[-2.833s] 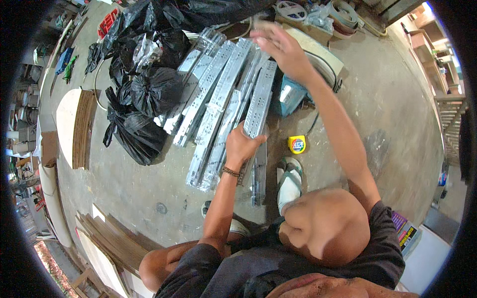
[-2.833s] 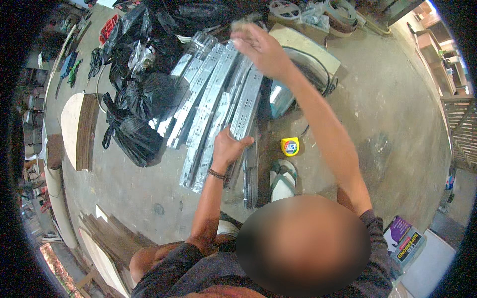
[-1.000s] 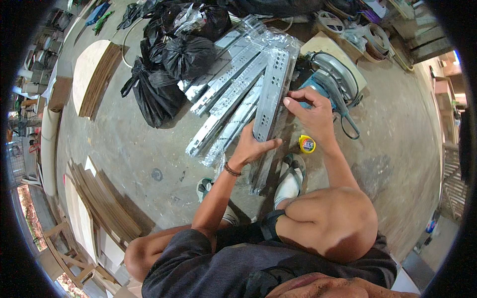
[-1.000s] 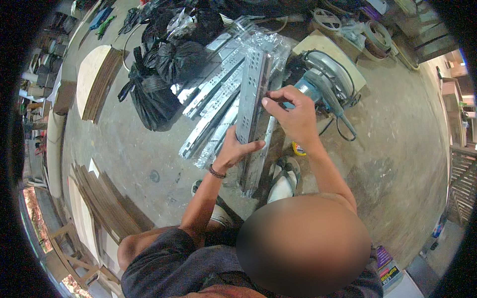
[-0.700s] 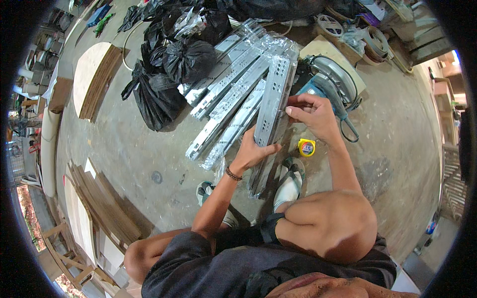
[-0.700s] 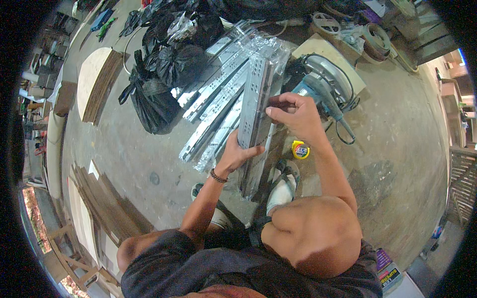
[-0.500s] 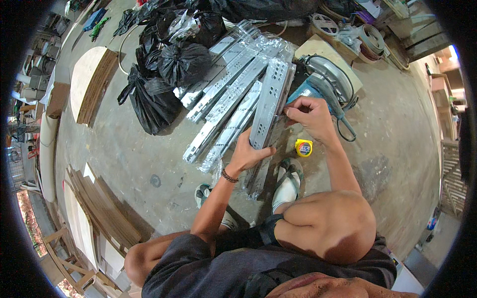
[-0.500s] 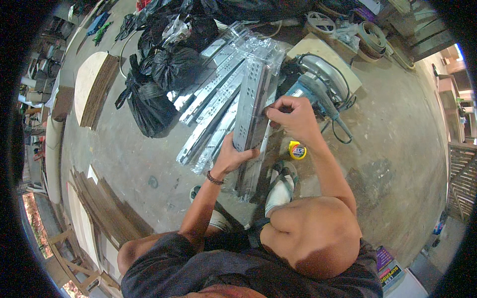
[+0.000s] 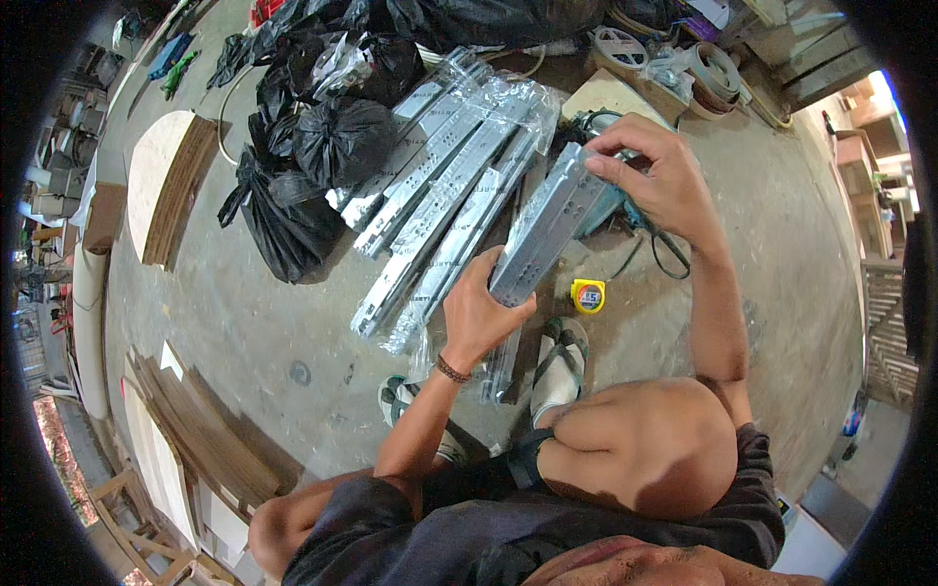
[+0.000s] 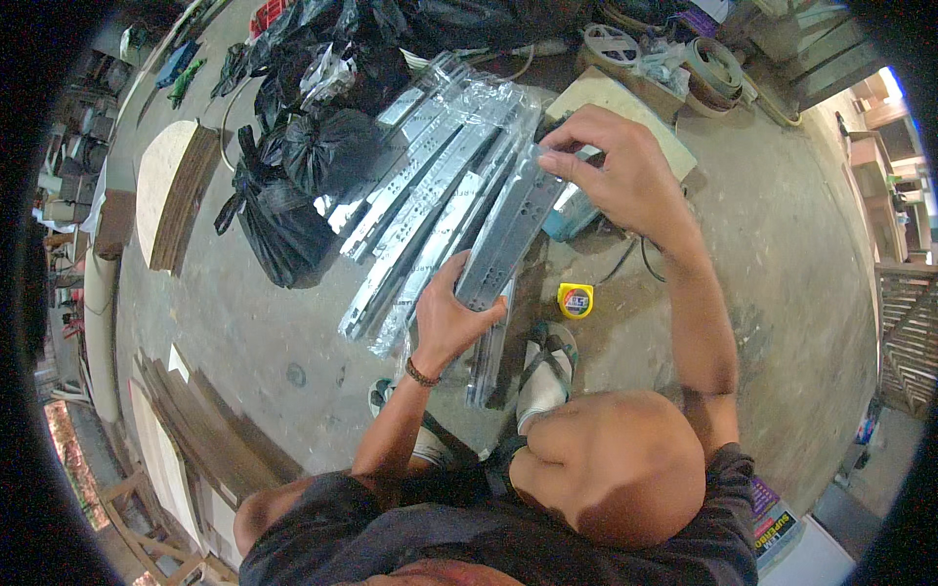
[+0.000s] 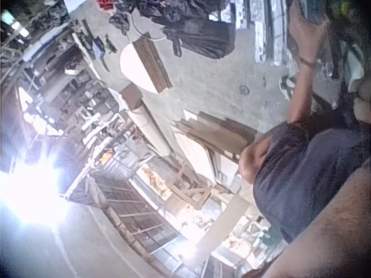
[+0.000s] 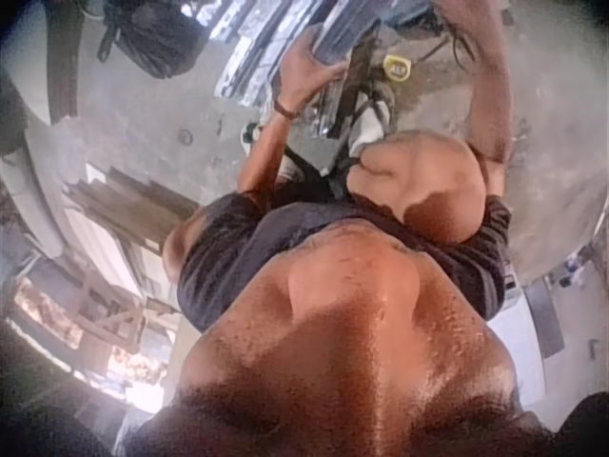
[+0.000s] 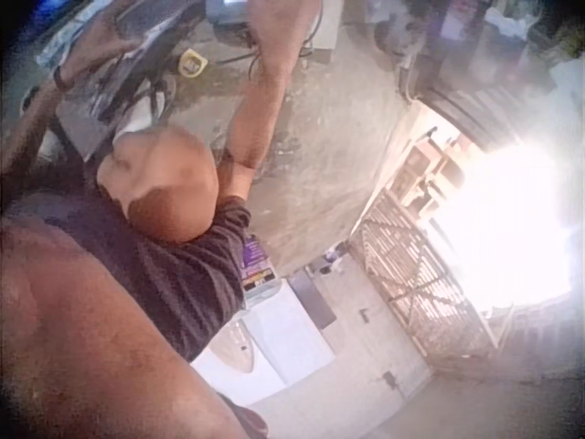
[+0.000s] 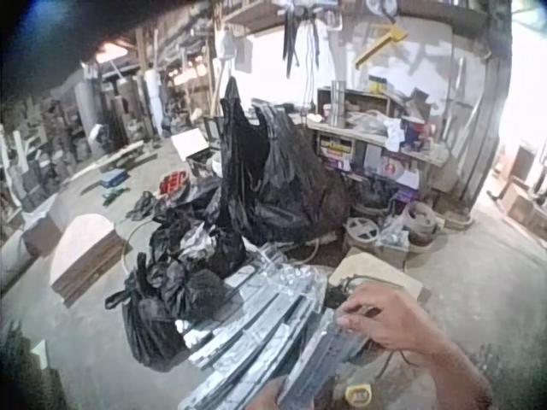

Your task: The person removes a drawer slide from its packaging, holds it against a wooden drawer component, and uses a tape measure to determine the placement.

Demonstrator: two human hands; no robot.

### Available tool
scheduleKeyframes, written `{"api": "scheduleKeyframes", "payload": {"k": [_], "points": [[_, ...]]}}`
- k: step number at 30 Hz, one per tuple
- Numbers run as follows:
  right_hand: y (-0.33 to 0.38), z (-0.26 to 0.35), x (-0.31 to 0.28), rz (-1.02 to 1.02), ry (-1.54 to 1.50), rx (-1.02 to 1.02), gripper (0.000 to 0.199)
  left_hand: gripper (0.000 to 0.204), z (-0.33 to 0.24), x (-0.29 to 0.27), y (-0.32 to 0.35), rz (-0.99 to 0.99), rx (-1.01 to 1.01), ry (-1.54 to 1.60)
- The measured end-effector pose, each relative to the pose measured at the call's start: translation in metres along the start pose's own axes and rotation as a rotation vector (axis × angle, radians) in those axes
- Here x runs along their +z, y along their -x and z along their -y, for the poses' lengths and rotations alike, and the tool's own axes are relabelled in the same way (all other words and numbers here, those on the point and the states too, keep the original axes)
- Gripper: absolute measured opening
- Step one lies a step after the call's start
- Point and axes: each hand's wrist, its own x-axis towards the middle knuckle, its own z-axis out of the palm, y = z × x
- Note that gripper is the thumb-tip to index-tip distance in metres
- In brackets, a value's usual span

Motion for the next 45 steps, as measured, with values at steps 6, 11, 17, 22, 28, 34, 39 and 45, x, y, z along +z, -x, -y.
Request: {"api": "scheduleKeyframes", "payload": {"k": [6, 11, 17, 22, 28, 34, 39, 45], "points": [[0.003, -0.007, -0.018, 0.144, -0.063, 0.012, 0.016, 0.072, -0.001, -0.017, -0.004, 0.008, 0.012, -0.150], [0.011, -0.013, -0.038, 0.240, 0.069, -0.149, 0.015, 0.070, -0.009, -0.028, -0.007, 0.070, 0.049, -0.240], [0.018, -0.022, -0.035, 0.339, 0.571, -0.314, 0.021, 0.070, -0.018, -0.023, -0.003, 0.087, 0.052, -0.285], [0.017, -0.040, -0.017, 0.410, 0.818, -0.337, 0.025, 0.072, -0.023, -0.008, 0.006, 0.176, -0.027, -0.282], [-0.007, -0.076, -0.006, 0.358, 0.788, -0.360, 0.027, 0.077, -0.033, 0.004, 0.009, 0.190, -0.100, -0.209], [-0.048, -0.055, 0.009, 0.196, 0.746, -0.310, 0.031, 0.077, -0.045, -0.010, 0.004, 0.136, -0.190, -0.128], [-0.061, -0.069, 0.005, 0.056, 0.622, -0.349, 0.025, 0.074, -0.056, -0.013, -0.009, 0.147, -0.194, -0.132], [-0.079, -0.072, 0.015, 0.081, 0.624, -0.348, 0.023, 0.073, -0.046, -0.010, -0.012, 0.147, -0.226, -0.126]]}}
